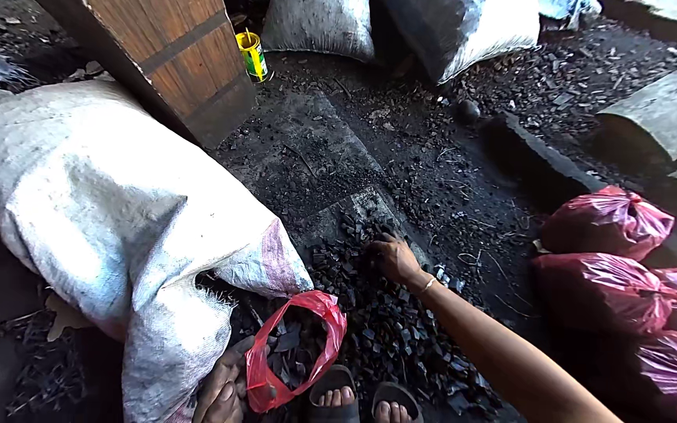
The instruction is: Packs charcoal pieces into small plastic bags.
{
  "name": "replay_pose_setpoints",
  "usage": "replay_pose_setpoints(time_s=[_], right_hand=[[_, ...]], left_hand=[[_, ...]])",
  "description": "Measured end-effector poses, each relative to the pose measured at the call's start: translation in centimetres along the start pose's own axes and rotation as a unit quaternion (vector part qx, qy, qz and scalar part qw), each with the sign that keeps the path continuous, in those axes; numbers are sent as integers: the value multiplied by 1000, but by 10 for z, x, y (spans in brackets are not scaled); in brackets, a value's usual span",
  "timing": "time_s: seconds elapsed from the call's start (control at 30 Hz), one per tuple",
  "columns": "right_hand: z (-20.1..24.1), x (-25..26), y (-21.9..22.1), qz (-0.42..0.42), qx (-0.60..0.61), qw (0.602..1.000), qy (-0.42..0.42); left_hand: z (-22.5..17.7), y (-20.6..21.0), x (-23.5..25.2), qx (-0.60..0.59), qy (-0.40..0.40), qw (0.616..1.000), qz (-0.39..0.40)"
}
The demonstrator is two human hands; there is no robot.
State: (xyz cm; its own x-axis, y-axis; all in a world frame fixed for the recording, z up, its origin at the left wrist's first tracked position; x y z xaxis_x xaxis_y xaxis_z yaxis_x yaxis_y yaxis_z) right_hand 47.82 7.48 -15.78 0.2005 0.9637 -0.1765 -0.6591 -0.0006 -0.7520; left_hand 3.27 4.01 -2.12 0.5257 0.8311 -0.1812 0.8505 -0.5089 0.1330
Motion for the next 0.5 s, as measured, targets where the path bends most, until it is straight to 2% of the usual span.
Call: replay_pose_setpoints(time_s=[0.1, 0.2, 0.27, 0.33, 0.43, 0.5], right_hand=[[39, -4, -13, 20, 140, 988, -55], [115, -30, -12, 114, 280, 932, -200], [172, -58, -2, 191, 299, 891, -284], [209, -79, 17, 245, 237, 878, -336], [215, -86, 44, 265, 139, 884, -358], [194, -71, 32, 212, 190, 901, -327]], left_hand=[[-4, 2, -6, 25, 10, 999, -25], [-7, 7, -6, 33, 8, 999, -40], [-8, 9, -6, 32, 7, 998, -51], [-9, 10, -5, 34, 7, 998, -50], [-7, 9, -7, 15, -1, 999, -42], [-6, 6, -9, 1, -4, 999, -32]])
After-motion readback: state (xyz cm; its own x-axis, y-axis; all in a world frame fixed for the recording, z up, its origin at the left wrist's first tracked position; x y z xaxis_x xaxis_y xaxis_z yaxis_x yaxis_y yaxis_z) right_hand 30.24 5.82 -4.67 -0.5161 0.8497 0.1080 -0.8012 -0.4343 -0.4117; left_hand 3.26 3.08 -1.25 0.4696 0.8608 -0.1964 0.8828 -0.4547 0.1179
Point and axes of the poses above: each hand's wrist, its own x-axis towards the middle knuckle, its own y-axis out of the palm, z = x × y, the point moved 5 cm from there along x, towards the middle knuckle, and after that the axes turned 15 degrees about x, right-handed, at the moved point
